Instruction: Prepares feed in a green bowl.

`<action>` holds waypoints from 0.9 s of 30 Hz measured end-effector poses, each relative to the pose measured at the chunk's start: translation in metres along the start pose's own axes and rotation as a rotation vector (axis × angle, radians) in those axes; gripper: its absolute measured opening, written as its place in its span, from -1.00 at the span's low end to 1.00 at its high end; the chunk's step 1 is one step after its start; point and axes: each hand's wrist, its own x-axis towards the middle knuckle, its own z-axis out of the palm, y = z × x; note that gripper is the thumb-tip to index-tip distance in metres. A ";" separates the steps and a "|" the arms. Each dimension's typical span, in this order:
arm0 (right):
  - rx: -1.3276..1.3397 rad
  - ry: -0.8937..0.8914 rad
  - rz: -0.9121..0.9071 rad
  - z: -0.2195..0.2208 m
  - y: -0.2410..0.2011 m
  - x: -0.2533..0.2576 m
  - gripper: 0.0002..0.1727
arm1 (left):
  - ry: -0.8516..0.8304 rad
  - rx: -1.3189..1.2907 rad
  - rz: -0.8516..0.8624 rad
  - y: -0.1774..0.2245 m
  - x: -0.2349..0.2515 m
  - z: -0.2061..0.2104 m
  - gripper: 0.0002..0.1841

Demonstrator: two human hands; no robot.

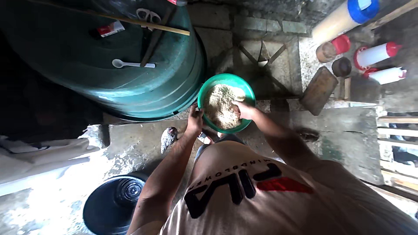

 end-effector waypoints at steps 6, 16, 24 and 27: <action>0.378 -0.038 -0.027 0.021 -0.007 0.029 -0.35 | 0.007 -0.043 -0.026 0.006 0.002 -0.006 -0.55; -0.618 -0.291 -0.523 -0.006 -0.069 -0.038 -0.47 | -0.085 -0.212 0.044 -0.043 -0.040 0.004 -0.23; -1.729 -0.454 -1.125 0.022 -0.055 -0.001 -0.09 | 0.063 -0.267 0.066 -0.062 -0.052 0.047 -0.20; -1.799 -0.362 -1.022 0.036 -0.064 0.011 0.00 | 0.137 -0.273 0.118 -0.066 -0.057 0.054 -0.32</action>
